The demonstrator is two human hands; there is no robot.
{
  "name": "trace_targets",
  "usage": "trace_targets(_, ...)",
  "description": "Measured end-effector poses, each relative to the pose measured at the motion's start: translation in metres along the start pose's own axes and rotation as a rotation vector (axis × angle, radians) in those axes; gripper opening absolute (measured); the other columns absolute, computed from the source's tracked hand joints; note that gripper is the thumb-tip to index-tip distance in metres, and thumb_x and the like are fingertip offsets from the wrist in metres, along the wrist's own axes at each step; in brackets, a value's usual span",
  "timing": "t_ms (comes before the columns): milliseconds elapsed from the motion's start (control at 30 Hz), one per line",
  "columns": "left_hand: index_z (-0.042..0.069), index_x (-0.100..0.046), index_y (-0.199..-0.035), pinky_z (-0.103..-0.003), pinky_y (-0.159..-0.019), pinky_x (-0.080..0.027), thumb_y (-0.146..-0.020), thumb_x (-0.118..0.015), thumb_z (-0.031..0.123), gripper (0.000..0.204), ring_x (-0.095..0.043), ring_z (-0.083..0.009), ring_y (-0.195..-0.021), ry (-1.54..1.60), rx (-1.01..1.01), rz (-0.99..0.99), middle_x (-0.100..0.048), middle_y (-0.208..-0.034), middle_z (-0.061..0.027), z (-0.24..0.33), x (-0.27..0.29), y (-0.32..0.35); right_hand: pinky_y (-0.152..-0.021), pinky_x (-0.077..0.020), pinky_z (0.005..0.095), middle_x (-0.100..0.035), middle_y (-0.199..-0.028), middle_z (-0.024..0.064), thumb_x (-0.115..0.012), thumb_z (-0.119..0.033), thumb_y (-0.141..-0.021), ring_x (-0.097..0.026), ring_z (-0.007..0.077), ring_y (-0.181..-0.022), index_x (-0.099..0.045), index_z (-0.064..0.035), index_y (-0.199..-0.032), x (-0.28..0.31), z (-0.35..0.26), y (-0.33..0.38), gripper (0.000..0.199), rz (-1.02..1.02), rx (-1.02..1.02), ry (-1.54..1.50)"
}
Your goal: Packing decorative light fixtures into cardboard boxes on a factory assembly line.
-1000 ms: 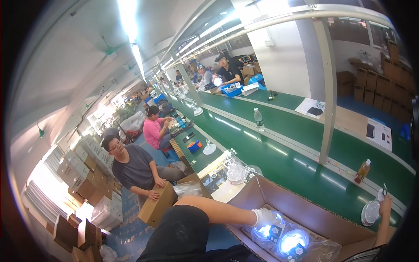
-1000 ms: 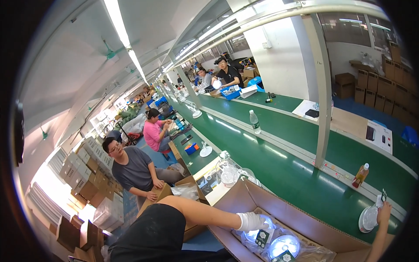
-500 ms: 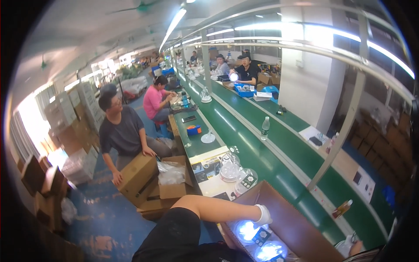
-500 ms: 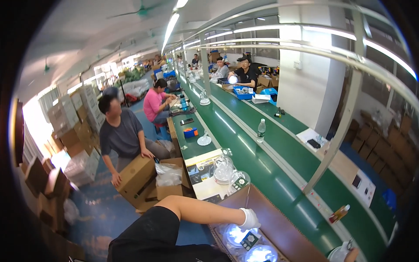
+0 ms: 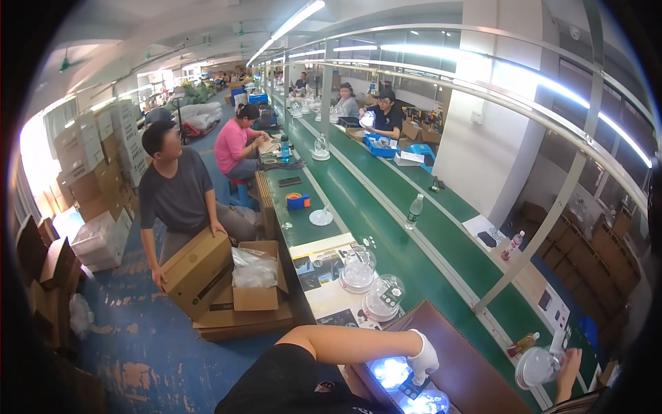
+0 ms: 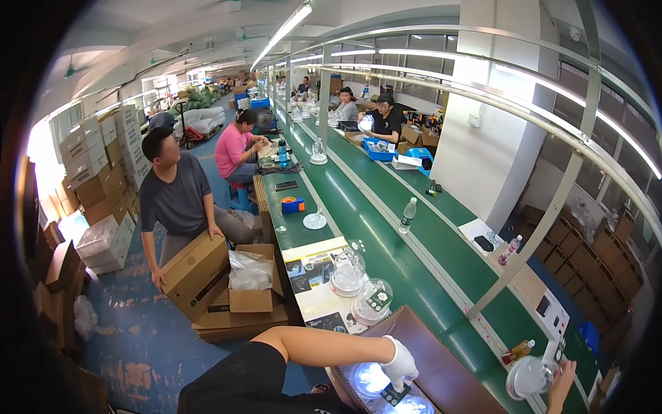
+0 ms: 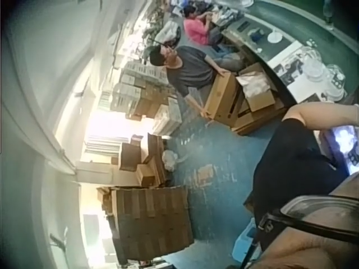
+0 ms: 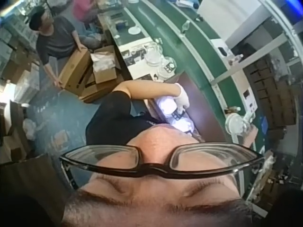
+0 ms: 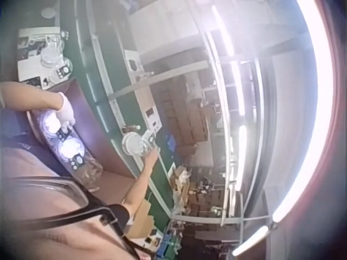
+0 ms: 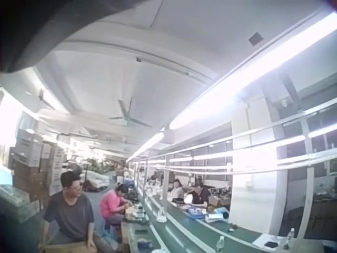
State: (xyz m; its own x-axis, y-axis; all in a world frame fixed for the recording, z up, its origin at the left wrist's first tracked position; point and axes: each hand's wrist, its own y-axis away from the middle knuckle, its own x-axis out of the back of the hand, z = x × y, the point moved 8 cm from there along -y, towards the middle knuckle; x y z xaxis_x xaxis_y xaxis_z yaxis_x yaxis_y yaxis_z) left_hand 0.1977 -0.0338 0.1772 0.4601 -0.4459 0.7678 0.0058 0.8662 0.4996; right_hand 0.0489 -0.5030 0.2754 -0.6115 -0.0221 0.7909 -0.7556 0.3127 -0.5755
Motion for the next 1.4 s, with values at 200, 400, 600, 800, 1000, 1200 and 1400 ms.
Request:
trace_targets(200,0.009,-0.059,-0.135,-0.048,-0.094,-0.05,-0.085,-0.07,0.047,0.063,-0.064,-0.0377,-0.112,-0.027,-0.037,-0.085,-0.068,-0.119,-0.0179,0.002,-0.013,-0.008,-0.076,-0.0442,0.0402,-0.052,-0.089,0.0177,-0.059,0.002,-0.088,-0.054,0.0347,-0.083,-0.054,0.0028,-0.094,-0.028,-0.081,-0.012,0.008,-0.008,0.054,-0.163)
trace_targets(400,0.006,-0.063,-0.128,-0.046,-0.088,-0.051,-0.085,-0.069,0.048,0.06,-0.067,-0.035,-0.103,0.02,-0.049,-0.082,-0.07,-0.111,-0.017,-0.007,-0.025,-0.018,-0.074,-0.0459,0.0414,-0.054,-0.091,0.0177,-0.062,0.002,-0.087,-0.056,0.0357,-0.083,-0.055,0.0018,-0.093,-0.083,-0.144,0.008,0.01,-0.192,0.088,-0.232)
trace_targets(600,0.005,-0.068,-0.12,-0.044,-0.083,-0.053,-0.086,-0.068,0.049,0.056,-0.068,-0.032,-0.097,0.003,-0.04,-0.111,-0.071,-0.104,-0.0151,-0.008,-0.025,-0.024,-0.076,-0.0482,0.0427,-0.055,-0.094,0.0175,-0.07,0.001,-0.082,-0.059,0.0373,-0.086,-0.057,-0.0007,-0.092,-0.102,-0.144,0.032,0.017,-0.348,0.076,-0.229)
trace_targets(800,0.006,-0.066,-0.124,-0.044,-0.089,-0.052,-0.086,-0.069,0.046,0.055,-0.067,-0.0322,-0.105,0.059,-0.055,-0.138,-0.071,-0.111,-0.0149,0.0,-0.028,-0.019,-0.081,-0.0487,0.0482,-0.058,-0.107,0.0191,-0.076,-0.005,-0.08,-0.06,0.0434,-0.099,-0.058,-0.0034,-0.095,-0.107,-0.141,0.036,0.024,-0.47,0.108,-0.196)
trace_targets(1000,0.008,-0.066,-0.125,-0.042,-0.09,-0.051,-0.085,-0.071,0.044,0.055,-0.067,-0.0315,-0.106,0.099,-0.085,-0.133,-0.071,-0.111,-0.0144,-0.004,-0.029,-0.023,-0.081,-0.0488,0.0481,-0.057,-0.107,0.0193,-0.076,-0.005,-0.081,-0.059,0.0438,-0.099,-0.059,-0.0032,-0.097,-0.104,-0.148,0.032,0.024,-0.447,0.123,-0.212)
trace_targets(1200,0.008,-0.065,-0.127,-0.042,-0.093,-0.05,-0.085,-0.071,0.044,0.055,-0.066,-0.032,-0.109,0.088,-0.034,-0.175,-0.071,-0.114,-0.0138,0.0,-0.023,-0.017,-0.079,-0.0485,0.0481,-0.056,-0.103,0.0187,-0.076,-0.007,-0.081,-0.059,0.0425,-0.096,-0.059,-0.0031,-0.098,-0.107,-0.153,0.032,0.025,-0.461,0.158,-0.222)
trace_targets(1400,0.008,-0.063,-0.13,-0.042,-0.097,-0.049,-0.085,-0.071,0.045,0.059,-0.064,-0.0321,-0.115,0.122,-0.065,-0.178,-0.07,-0.119,-0.0136,0.003,-0.025,-0.017,-0.079,-0.0497,0.047,-0.056,-0.102,0.0171,-0.076,-0.01,-0.082,-0.06,0.0406,-0.094,-0.061,-0.0036,-0.097,-0.11,-0.156,0.035,0.022,-0.587,0.122,-0.198)
